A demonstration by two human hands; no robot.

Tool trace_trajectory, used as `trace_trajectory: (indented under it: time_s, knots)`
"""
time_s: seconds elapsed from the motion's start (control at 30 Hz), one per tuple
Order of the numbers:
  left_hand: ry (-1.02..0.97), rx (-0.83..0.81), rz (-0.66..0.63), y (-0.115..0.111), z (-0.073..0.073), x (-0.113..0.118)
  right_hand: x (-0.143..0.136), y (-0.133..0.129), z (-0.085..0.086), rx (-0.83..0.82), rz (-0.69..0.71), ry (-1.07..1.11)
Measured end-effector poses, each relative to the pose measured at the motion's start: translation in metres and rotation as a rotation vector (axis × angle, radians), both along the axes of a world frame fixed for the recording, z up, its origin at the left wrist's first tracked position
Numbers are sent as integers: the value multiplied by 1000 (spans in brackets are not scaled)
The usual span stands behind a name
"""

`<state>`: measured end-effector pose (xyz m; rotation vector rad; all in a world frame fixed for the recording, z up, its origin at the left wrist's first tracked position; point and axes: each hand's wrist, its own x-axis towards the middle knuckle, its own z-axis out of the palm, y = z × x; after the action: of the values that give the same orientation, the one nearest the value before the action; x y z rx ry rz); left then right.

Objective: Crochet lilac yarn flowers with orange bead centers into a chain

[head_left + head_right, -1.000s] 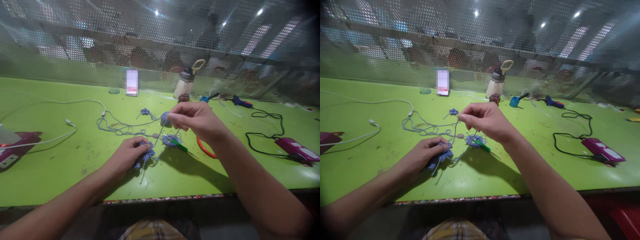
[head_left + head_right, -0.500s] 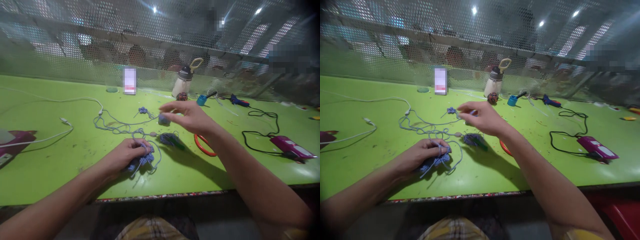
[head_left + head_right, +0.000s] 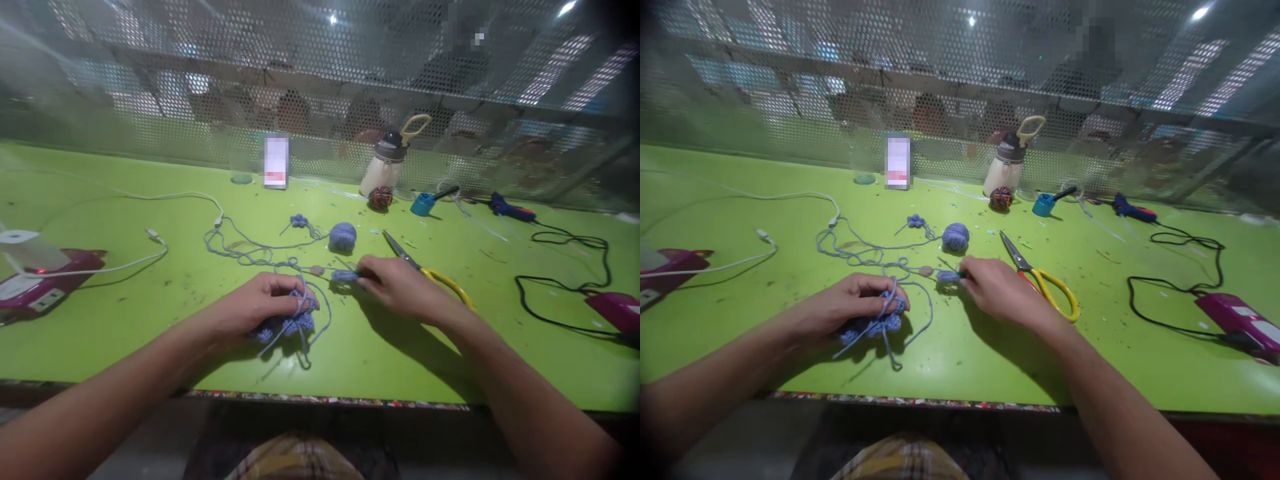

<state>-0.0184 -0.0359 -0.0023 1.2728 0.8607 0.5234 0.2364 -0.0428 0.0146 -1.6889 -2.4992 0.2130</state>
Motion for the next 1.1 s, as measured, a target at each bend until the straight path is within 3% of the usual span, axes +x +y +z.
trace_trajectory:
  time_s: [0.13, 0.33, 0.4, 0.63, 0.8, 1.1]
  knots:
    - [44, 62, -49, 7, 8, -1, 20, 3, 6, 8, -54, 180]
    - [14, 46, -127, 20, 12, 1, 23, 2, 2, 112, -155, -116]
    - [-22, 49, -130, 22, 8, 1, 22, -1, 7, 162, -162, -110]
    - [-48, 34, -112, 21, 2, 0, 5, -26, 33, 287, 194, 314]
    - [-52, 62, -142, 22, 1, -2, -8, -41, 30, 171, 285, 192]
    - [-87, 58, -235, 27, -3, 0, -8, -45, 17, 209, 295, 59]
